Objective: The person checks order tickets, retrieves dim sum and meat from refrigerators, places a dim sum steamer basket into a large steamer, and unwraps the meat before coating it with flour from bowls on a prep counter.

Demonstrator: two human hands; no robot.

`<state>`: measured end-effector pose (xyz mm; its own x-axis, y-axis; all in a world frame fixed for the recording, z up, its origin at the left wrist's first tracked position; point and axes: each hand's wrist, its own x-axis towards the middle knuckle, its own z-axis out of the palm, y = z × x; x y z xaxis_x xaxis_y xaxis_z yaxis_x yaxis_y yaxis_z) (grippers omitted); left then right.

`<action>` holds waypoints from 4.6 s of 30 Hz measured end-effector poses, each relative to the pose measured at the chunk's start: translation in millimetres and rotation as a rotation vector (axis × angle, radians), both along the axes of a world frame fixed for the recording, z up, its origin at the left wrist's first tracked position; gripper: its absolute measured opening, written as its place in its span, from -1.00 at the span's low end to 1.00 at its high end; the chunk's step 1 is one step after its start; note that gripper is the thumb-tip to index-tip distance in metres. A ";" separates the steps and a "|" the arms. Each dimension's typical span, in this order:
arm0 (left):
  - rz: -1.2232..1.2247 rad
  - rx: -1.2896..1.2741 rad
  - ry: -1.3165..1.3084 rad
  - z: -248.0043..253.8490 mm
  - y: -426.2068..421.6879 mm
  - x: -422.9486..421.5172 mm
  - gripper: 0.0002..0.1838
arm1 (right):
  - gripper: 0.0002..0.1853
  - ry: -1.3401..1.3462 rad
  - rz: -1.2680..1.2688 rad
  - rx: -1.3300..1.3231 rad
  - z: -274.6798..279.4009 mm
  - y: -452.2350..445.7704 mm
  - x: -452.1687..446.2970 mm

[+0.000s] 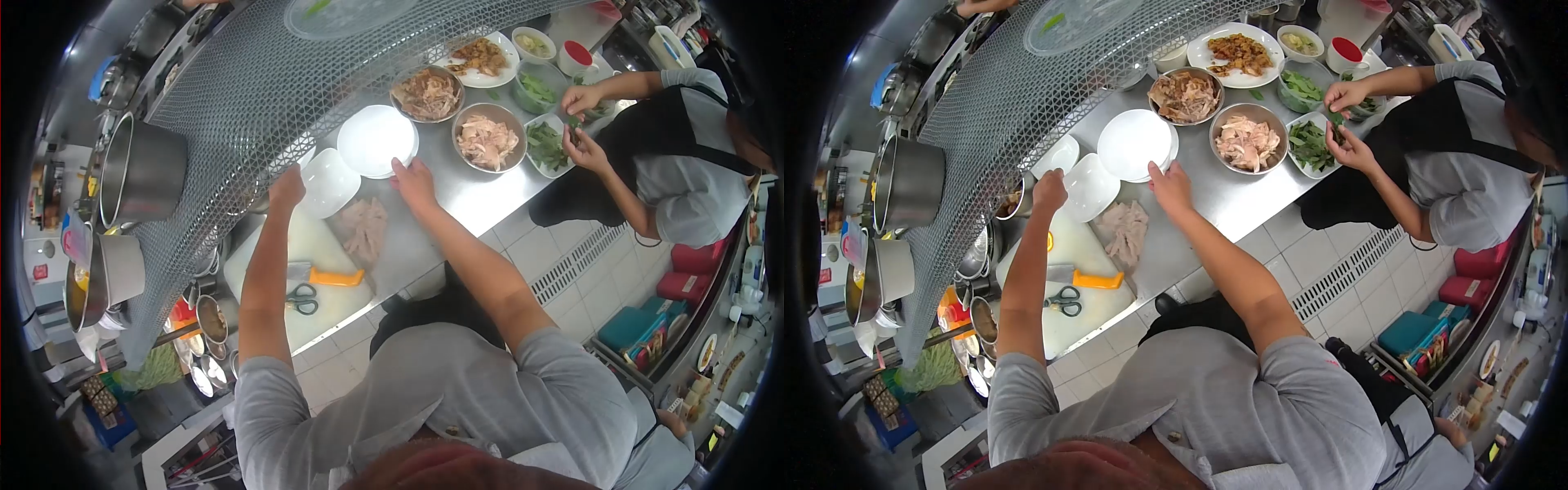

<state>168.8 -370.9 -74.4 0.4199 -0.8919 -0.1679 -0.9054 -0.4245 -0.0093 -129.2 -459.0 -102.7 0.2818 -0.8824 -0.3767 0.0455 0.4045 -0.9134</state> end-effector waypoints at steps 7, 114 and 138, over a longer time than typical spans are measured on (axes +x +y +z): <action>-0.002 0.015 0.008 -5.3 -8.4 4.1 -0.80 | -0.56 0.142 0.036 0.002 -17.0 -29.6 51.3; 0.292 -0.620 0.462 118.6 430.1 -190.7 -0.55 | -0.43 0.897 0.688 -1.121 8.2 134.8 -45.4; -0.106 -0.369 0.676 2.9 137.7 -313.7 -0.61 | -0.85 0.614 0.422 -1.192 15.6 122.0 -148.9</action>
<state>-144.9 -233.3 -71.5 0.2410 -0.9696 -0.0414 -0.7002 -0.2032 0.6845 -278.1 -337.0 -87.1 0.6676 -0.6460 0.3700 -0.4095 -0.7337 -0.5423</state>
